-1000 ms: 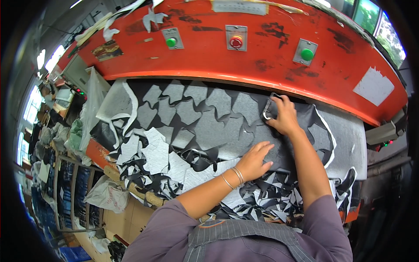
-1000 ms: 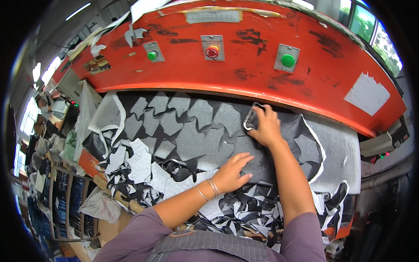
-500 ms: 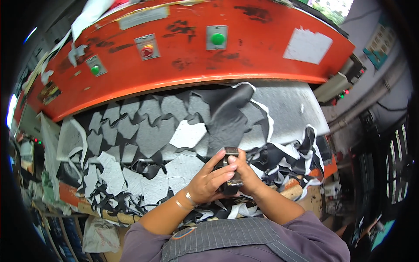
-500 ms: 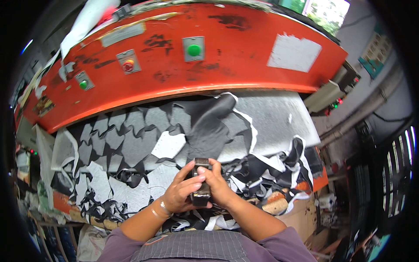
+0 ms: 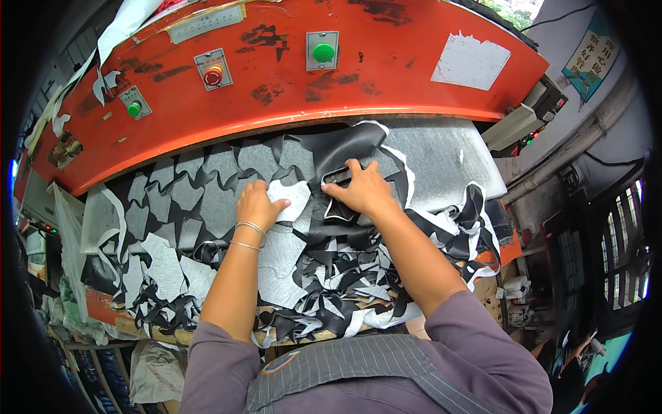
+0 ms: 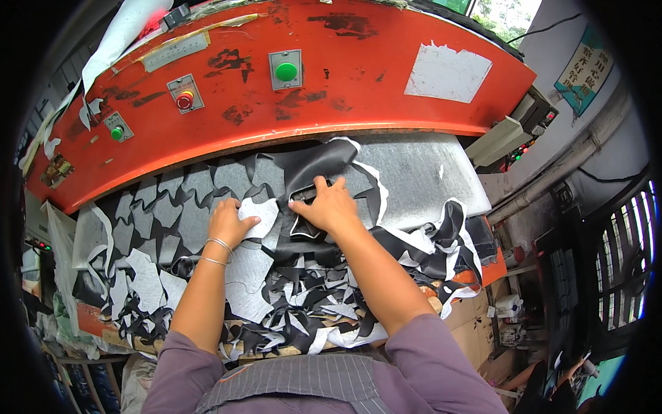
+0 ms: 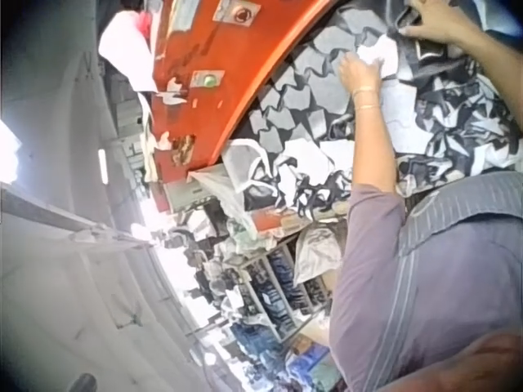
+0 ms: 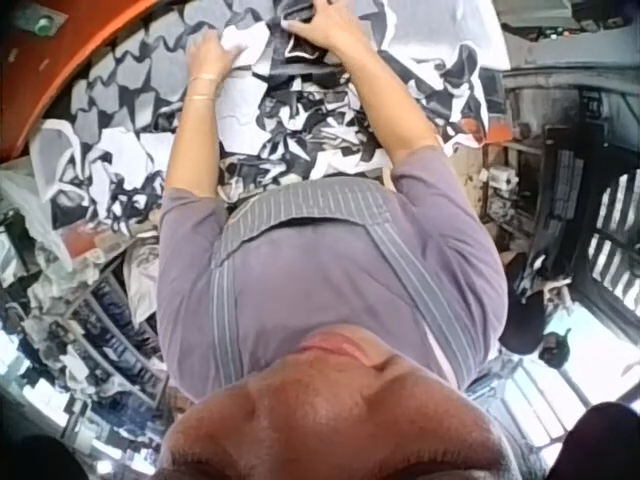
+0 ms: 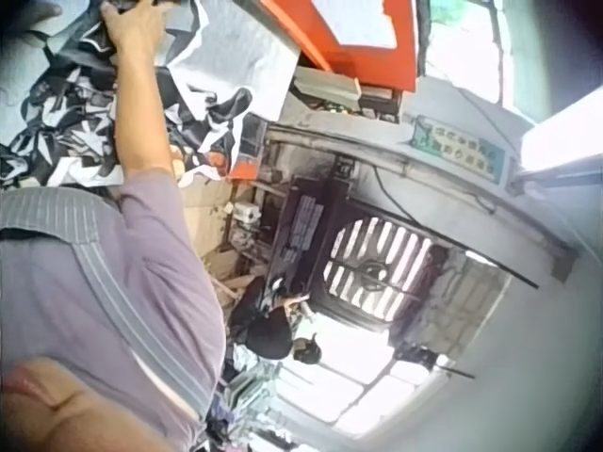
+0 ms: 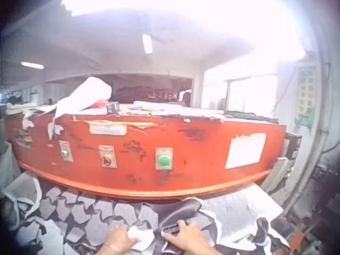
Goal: Die-cut material into specific shapes using a press machine.
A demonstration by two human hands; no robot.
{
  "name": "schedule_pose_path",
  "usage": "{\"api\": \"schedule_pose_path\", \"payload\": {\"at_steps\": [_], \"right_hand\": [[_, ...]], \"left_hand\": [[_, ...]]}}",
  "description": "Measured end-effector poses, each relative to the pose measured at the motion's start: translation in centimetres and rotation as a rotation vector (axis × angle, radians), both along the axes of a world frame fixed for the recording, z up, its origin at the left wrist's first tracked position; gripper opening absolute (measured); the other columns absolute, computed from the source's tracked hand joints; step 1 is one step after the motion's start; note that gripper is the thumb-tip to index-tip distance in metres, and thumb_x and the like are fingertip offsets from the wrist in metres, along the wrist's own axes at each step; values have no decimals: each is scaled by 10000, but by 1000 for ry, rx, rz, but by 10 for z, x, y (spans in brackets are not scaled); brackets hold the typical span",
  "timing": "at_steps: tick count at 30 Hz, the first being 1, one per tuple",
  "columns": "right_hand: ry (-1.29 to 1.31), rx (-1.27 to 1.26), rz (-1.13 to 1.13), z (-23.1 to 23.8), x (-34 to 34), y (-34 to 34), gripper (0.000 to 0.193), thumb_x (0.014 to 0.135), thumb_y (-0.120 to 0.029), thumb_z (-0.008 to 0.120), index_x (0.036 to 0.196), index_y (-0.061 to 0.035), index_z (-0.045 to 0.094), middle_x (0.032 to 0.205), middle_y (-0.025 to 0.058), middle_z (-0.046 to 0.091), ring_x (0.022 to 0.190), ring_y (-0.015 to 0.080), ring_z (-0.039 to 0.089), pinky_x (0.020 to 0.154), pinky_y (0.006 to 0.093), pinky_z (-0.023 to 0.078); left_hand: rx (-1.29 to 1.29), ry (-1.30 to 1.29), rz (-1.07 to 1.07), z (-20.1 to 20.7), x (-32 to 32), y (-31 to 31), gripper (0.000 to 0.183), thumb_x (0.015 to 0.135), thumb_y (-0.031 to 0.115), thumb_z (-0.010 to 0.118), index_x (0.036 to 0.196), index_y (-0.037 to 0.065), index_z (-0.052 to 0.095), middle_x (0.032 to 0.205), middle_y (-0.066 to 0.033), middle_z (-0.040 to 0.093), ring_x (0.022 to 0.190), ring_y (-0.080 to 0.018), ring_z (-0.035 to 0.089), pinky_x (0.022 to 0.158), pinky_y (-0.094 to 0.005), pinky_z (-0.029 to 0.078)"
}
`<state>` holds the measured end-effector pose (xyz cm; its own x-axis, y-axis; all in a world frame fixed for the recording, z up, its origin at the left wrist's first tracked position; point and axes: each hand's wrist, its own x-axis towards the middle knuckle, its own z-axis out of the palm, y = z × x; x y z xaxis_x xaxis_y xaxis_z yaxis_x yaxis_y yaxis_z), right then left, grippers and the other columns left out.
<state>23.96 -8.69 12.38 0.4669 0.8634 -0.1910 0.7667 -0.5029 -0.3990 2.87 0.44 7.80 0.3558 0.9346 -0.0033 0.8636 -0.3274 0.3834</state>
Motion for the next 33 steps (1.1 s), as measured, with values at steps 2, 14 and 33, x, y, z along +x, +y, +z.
{"api": "schedule_pose_path", "payload": {"at_steps": [2,14,33], "right_hand": [[43,74,-64,-6,19,15,655,877,-545,540,1289,-41,470,1259,257,475,1188,405,492,966,493,425],[41,269,-87,-46,137,88,444,830,-401,675,1091,-42,646,1093,207,653,1052,371,610,906,439,463],[276,666,308,-52,165,16,791,688,-423,801,1339,-99,488,1228,178,587,1214,333,505,1015,465,371]], "left_hand": [[-52,-4,19,-4,-3,7,618,702,354,800,1150,5,555,1154,-214,605,1082,-363,567,914,-418,449],[-23,-379,-18,-31,-2,7,484,780,187,722,1185,-3,538,872,-147,644,823,-273,625,764,-347,483],[297,-326,-81,35,-67,-11,432,785,165,699,1183,49,577,1129,-137,607,1088,-307,534,960,-396,393]]}}
